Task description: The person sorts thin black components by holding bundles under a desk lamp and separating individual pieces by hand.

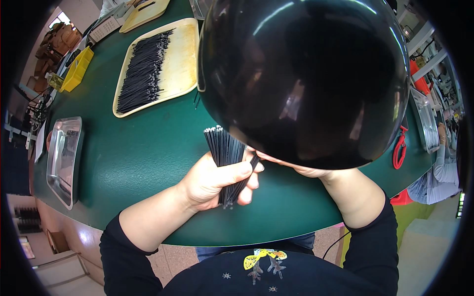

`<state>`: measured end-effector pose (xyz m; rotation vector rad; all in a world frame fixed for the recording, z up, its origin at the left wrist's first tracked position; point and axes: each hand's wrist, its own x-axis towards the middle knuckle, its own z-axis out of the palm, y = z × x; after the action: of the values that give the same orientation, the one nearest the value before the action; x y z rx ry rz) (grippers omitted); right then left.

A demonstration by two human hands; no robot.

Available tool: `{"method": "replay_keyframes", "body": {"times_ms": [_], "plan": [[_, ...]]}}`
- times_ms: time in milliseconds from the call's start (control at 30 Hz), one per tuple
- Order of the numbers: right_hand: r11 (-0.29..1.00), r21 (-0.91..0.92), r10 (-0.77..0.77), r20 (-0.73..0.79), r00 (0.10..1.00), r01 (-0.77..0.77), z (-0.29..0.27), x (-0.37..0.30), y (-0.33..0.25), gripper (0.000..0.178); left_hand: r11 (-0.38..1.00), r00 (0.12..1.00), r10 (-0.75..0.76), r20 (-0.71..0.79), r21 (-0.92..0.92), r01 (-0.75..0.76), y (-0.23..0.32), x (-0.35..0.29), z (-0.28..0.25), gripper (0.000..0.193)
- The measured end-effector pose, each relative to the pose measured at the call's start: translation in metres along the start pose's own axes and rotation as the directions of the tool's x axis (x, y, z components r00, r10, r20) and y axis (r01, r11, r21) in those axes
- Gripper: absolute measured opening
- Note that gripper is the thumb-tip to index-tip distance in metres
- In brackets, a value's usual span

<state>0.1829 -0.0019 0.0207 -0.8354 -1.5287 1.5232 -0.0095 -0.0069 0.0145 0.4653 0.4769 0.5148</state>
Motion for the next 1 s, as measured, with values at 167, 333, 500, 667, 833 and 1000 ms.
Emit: {"method": "replay_keyframes", "body": {"times_ms": [167, 333, 500, 667, 833, 1000], "plan": [[0.967, -0.154, -0.225, -0.136, 0.965, 0.204, 0.001, -0.003, 0.008, 0.024, 0.982, 0.997, 0.076, 0.009, 0.175, -0.076, -0.001, 0.004, -0.002, 0.008], [0.987, 0.031, 0.163, -0.271, 0.949, -0.160, -0.008, -0.009, 0.016, 0.014, 0.967, 0.989, 0.135, -0.053, 0.223, -0.121, -0.001, 0.003, 0.002, 0.009], [0.967, -0.218, -0.218, -0.442, 0.870, 0.131, 0.021, 0.002, -0.002, 0.013, 0.963, 0.987, 0.159, -0.036, 0.228, -0.147, -0.002, 0.004, 0.001, 0.010], [0.973, 0.202, -0.072, -0.188, 0.979, 0.111, -0.004, -0.007, 0.005, 0.013, 0.956, 0.987, 0.158, -0.040, 0.255, -0.143, -0.003, 0.002, 0.000, 0.010], [0.978, 0.208, 0.069, -0.283, 0.957, -0.009, -0.007, -0.007, 0.016, 0.013, 0.954, 0.979, 0.204, -0.028, 0.228, -0.192, -0.001, 0.003, 0.002, 0.009], [0.928, -0.250, -0.306, -0.081, 0.949, 0.278, 0.002, -0.004, 0.010, 0.021, 0.969, 0.980, 0.197, -0.038, 0.162, -0.189, -0.003, 0.003, 0.003, 0.009]]}}
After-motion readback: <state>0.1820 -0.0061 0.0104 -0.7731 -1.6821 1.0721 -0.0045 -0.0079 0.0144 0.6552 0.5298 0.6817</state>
